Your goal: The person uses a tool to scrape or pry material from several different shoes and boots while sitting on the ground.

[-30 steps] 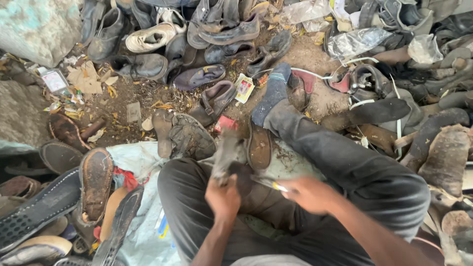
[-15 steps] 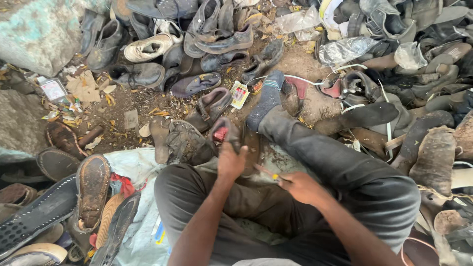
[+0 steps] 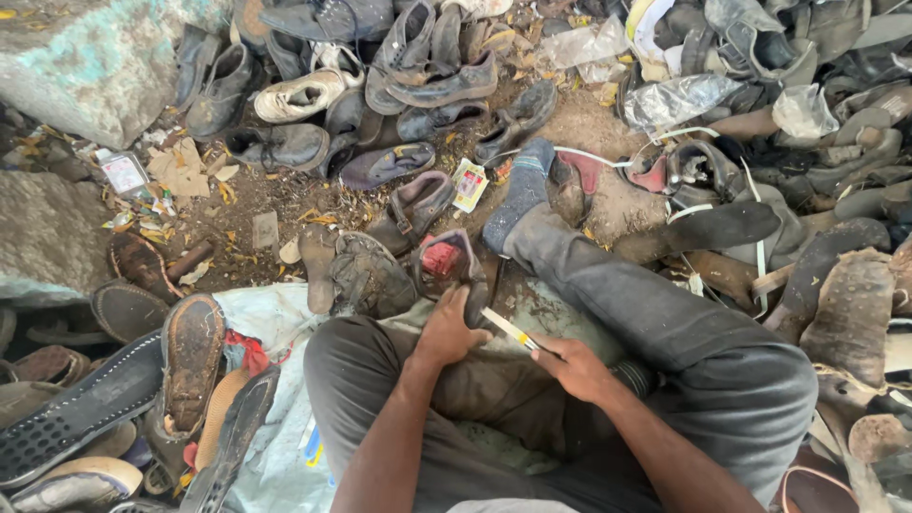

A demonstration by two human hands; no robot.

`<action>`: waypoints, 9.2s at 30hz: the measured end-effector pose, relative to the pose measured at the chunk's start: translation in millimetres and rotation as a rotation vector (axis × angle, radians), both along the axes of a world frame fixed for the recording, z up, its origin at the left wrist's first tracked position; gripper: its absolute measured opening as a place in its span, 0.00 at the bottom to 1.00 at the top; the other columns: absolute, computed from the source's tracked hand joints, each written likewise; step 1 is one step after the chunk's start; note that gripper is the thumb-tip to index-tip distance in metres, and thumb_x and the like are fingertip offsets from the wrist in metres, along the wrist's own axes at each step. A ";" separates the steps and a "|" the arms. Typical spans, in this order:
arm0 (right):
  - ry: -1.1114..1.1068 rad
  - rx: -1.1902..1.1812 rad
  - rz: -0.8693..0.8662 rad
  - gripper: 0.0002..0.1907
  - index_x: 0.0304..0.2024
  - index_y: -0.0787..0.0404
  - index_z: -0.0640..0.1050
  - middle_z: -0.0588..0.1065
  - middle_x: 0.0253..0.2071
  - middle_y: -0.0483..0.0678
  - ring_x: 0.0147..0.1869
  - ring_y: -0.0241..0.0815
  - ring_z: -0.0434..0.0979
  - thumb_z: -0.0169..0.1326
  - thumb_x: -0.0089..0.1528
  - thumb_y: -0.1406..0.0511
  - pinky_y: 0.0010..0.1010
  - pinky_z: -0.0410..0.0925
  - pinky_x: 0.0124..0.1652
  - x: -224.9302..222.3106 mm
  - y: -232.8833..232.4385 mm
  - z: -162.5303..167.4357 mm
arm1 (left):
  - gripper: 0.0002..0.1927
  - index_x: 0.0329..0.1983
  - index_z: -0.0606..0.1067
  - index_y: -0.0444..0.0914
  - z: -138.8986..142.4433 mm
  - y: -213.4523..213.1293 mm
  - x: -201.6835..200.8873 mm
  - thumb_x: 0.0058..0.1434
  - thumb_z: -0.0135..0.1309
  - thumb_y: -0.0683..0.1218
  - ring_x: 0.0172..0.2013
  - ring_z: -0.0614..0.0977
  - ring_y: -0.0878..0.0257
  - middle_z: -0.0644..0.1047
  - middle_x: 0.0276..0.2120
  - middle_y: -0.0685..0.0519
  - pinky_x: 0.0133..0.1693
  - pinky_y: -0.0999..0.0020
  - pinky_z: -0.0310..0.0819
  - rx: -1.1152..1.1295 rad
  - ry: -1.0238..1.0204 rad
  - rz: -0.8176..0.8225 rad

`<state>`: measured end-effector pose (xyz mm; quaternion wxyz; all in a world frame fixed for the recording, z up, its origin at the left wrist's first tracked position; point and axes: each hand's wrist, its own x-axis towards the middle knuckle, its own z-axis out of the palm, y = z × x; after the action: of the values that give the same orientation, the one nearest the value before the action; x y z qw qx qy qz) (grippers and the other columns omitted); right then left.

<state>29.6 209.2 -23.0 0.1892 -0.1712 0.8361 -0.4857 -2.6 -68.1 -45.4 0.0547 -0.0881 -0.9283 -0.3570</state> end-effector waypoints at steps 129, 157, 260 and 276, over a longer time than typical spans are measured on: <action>-0.092 0.362 -0.001 0.18 0.54 0.56 0.77 0.78 0.38 0.63 0.40 0.62 0.80 0.53 0.63 0.60 0.47 0.71 0.42 -55.1 -35.7 43.6 | 0.07 0.25 0.79 0.37 -14.9 -6.6 -109.6 0.45 0.63 0.44 0.43 0.80 0.52 0.77 0.36 0.48 0.49 0.60 0.75 0.342 -0.077 -0.129; 0.145 0.325 -0.201 0.16 0.50 0.60 0.80 0.79 0.39 0.65 0.46 0.66 0.78 0.55 0.60 0.64 0.50 0.69 0.44 -50.3 -80.5 -3.1 | 0.09 0.30 0.84 0.34 39.3 13.5 -108.2 0.47 0.60 0.42 0.42 0.84 0.42 0.82 0.34 0.39 0.47 0.51 0.78 -0.659 -0.129 -0.493; 0.047 0.506 -0.231 0.18 0.55 0.54 0.78 0.78 0.39 0.65 0.48 0.66 0.78 0.53 0.62 0.61 0.52 0.70 0.47 -18.7 -98.7 29.0 | 0.06 0.25 0.83 0.43 29.7 -31.4 -75.1 0.42 0.63 0.45 0.45 0.78 0.47 0.80 0.31 0.49 0.53 0.52 0.65 -0.250 0.233 -0.334; 0.222 0.299 -0.219 0.17 0.53 0.64 0.77 0.77 0.40 0.68 0.47 0.70 0.77 0.55 0.61 0.66 0.51 0.70 0.43 35.4 -90.3 29.9 | 0.04 0.23 0.81 0.39 25.3 -33.1 -78.8 0.42 0.59 0.41 0.43 0.79 0.47 0.80 0.29 0.47 0.52 0.53 0.69 0.011 0.251 -0.421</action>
<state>65.0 118.9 6.9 0.0654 -0.1018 0.9280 -0.3522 -81.4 -101.1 -20.2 0.0947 -0.3229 -0.8735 -0.3517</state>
